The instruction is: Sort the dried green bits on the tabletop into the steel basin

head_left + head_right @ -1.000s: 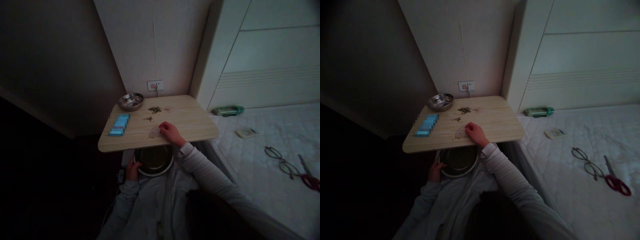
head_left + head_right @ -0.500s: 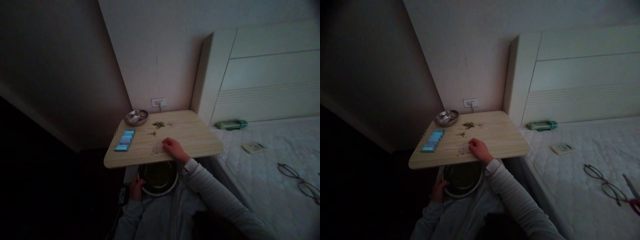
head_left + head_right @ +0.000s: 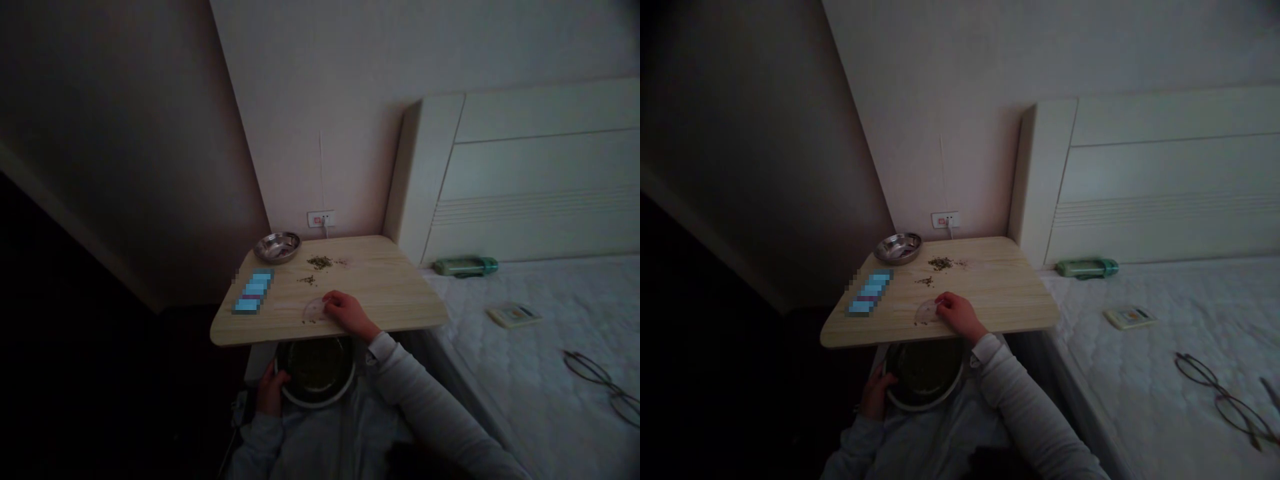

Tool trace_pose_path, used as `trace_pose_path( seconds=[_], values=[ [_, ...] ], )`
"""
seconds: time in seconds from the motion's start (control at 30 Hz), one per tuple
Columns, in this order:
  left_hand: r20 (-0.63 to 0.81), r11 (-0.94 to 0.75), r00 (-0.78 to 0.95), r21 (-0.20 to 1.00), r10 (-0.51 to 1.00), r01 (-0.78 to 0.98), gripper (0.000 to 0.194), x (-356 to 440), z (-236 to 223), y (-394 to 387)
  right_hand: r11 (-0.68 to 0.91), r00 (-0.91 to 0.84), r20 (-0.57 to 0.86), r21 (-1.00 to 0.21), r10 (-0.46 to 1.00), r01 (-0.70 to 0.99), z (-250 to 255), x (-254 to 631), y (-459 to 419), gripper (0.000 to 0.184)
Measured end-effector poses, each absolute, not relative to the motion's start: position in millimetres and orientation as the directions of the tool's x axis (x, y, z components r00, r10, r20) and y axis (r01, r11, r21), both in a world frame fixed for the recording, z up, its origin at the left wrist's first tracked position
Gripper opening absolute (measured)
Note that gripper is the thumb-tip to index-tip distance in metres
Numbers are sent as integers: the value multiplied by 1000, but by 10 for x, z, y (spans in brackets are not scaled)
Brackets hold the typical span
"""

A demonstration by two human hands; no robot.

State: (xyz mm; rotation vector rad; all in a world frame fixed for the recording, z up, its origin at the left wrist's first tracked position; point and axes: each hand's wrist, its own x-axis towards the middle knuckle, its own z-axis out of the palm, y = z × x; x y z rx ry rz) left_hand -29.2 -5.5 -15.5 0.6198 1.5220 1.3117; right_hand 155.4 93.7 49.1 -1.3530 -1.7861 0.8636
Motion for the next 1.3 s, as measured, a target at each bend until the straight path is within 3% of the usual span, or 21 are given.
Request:
trace_pose_path(
  seconds=[0.63,1.3],
  values=[
    [-363,305,-371,930,855,-208,29,-338,-136,-43,282,-276,162,-830,948,481,506,1547,926,25],
    [-423,319,-385,897,821,-305,33,-304,-100,-38,249,-214,163,-842,963,479,542,1544,918,24]
  ],
)
